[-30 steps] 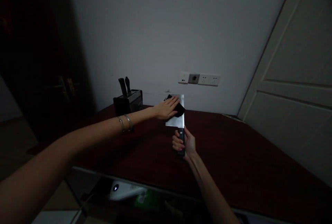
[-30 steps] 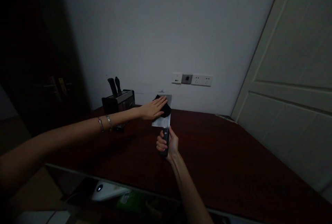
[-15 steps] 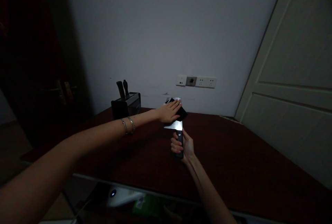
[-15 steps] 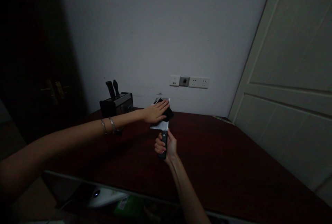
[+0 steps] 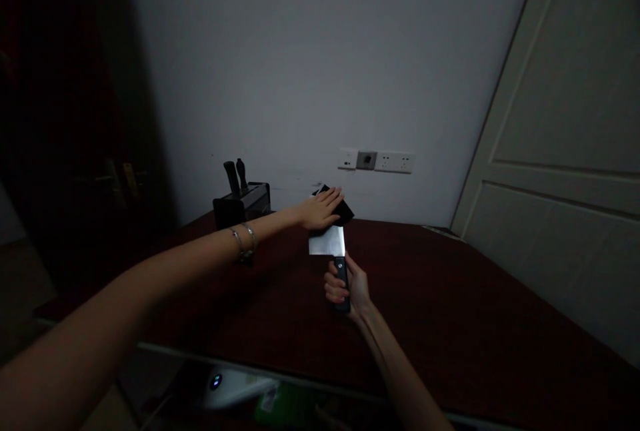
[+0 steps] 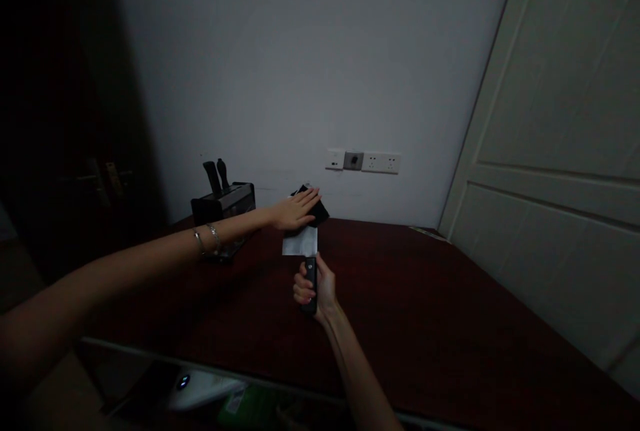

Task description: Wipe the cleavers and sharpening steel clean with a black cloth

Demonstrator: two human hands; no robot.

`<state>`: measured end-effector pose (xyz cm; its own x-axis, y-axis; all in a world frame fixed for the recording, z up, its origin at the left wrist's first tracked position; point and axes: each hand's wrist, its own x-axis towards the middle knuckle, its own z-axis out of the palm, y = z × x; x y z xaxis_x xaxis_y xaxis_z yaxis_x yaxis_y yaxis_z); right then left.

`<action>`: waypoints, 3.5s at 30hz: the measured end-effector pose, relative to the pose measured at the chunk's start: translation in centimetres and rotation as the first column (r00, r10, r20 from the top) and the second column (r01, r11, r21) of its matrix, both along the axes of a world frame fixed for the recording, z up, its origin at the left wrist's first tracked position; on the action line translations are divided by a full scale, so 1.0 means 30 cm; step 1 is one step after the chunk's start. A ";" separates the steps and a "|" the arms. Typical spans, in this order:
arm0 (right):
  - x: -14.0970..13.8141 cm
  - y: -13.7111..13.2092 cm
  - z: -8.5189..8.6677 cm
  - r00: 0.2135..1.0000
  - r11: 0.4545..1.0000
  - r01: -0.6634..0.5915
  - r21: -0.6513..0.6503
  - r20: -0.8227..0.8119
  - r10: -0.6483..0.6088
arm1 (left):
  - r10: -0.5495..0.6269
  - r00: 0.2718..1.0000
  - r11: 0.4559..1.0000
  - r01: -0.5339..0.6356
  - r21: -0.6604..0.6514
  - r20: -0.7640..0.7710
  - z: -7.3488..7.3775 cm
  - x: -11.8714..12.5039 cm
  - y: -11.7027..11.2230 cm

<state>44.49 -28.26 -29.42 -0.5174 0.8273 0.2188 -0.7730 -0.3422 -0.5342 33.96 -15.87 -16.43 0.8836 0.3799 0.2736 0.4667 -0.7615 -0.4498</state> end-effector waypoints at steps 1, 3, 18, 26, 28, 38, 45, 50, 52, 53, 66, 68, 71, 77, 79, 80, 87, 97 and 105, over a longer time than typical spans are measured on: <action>0.000 -0.001 0.000 1.000 1.000 0.002 -0.002 0.001 -0.002 | 0.023 0.999 1.000 -0.023 0.009 0.022 0.004 0.007 0.013; 0.002 -0.004 0.002 1.000 1.000 0.014 -0.003 -0.006 -0.014 | 0.041 0.998 0.999 -0.042 0.022 0.051 -0.001 0.022 0.011; -0.008 -0.010 0.008 0.999 0.999 0.016 0.037 0.034 -0.018 | 0.086 0.990 0.996 -0.089 0.024 0.109 0.008 0.043 -0.005; 0.007 -0.012 0.014 0.997 0.996 0.075 0.053 -0.026 -0.074 | -0.116 0.992 0.991 0.113 0.072 0.043 -0.101 0.046 -0.186; 0.007 -0.012 0.014 0.997 0.996 0.069 0.054 -0.032 -0.067 | -0.123 0.992 0.990 0.120 0.078 0.038 -0.108 0.039 -0.197; 0.006 -0.018 0.016 0.999 0.997 0.045 0.062 -0.031 -0.043 | 0.149 0.976 0.987 -0.157 0.039 0.158 0.014 0.048 0.010; 0.009 -0.023 0.022 0.994 0.992 0.104 0.077 -0.043 -0.101 | 0.079 0.987 0.993 -0.090 0.073 0.143 -0.094 0.061 -0.153; -0.001 -0.020 0.016 0.996 0.994 0.085 0.068 -0.027 -0.084 | 0.127 0.975 0.990 -0.135 0.033 0.183 -0.085 0.077 -0.142; -0.004 -0.017 0.012 0.998 0.996 0.064 0.056 -0.022 -0.063 | 0.201 0.953 0.979 -0.206 -0.003 0.227 -0.049 0.090 -0.095; -0.004 -0.016 0.011 0.998 0.997 0.055 0.050 -0.018 -0.054 | 0.233 0.941 0.972 -0.236 -0.019 0.246 -0.034 0.097 -0.073; -0.012 -0.012 0.004 0.997 0.996 0.063 0.060 0.038 -0.065 | 0.264 0.887 0.958 -0.287 0.006 0.380 -0.024 0.139 -0.044; -0.012 -0.013 0.006 0.998 0.997 0.046 0.058 0.045 -0.049 | 0.273 0.865 0.954 -0.300 -0.003 0.420 -0.001 0.136 -0.024; -0.006 -0.019 0.012 0.999 0.997 0.038 0.060 0.009 -0.039 | 0.236 0.871 0.961 -0.274 0.027 0.431 -0.002 0.138 -0.035; 0.007 -0.024 0.021 0.994 0.996 0.078 0.048 -0.084 -0.074 | 0.153 0.929 0.976 -0.195 0.093 0.336 -0.129 0.145 -0.157; 0.005 -0.021 0.019 0.995 0.997 0.067 0.043 -0.075 -0.064 | 0.165 0.932 0.976 -0.201 0.081 0.323 -0.144 0.141 -0.163; 0.003 -0.020 0.019 0.996 0.998 0.057 0.040 -0.065 -0.055 | 0.181 0.929 0.975 -0.214 0.067 0.324 -0.138 0.138 -0.153; -0.006 -0.022 0.017 1.000 0.999 -0.007 0.048 -0.027 0.008 | 0.260 0.892 0.955 -0.294 0.038 0.369 -0.016 0.128 -0.044; 0.000 -0.021 0.020 0.997 0.998 0.027 0.048 -0.076 -0.023 | 0.165 0.948 0.981 -0.187 0.056 0.273 -0.105 0.093 -0.162; -0.002 -0.030 0.023 0.997 0.999 0.023 0.045 -0.069 -0.020 | 0.221 0.918 0.970 -0.243 0.025 0.329 -0.045 0.057 -0.070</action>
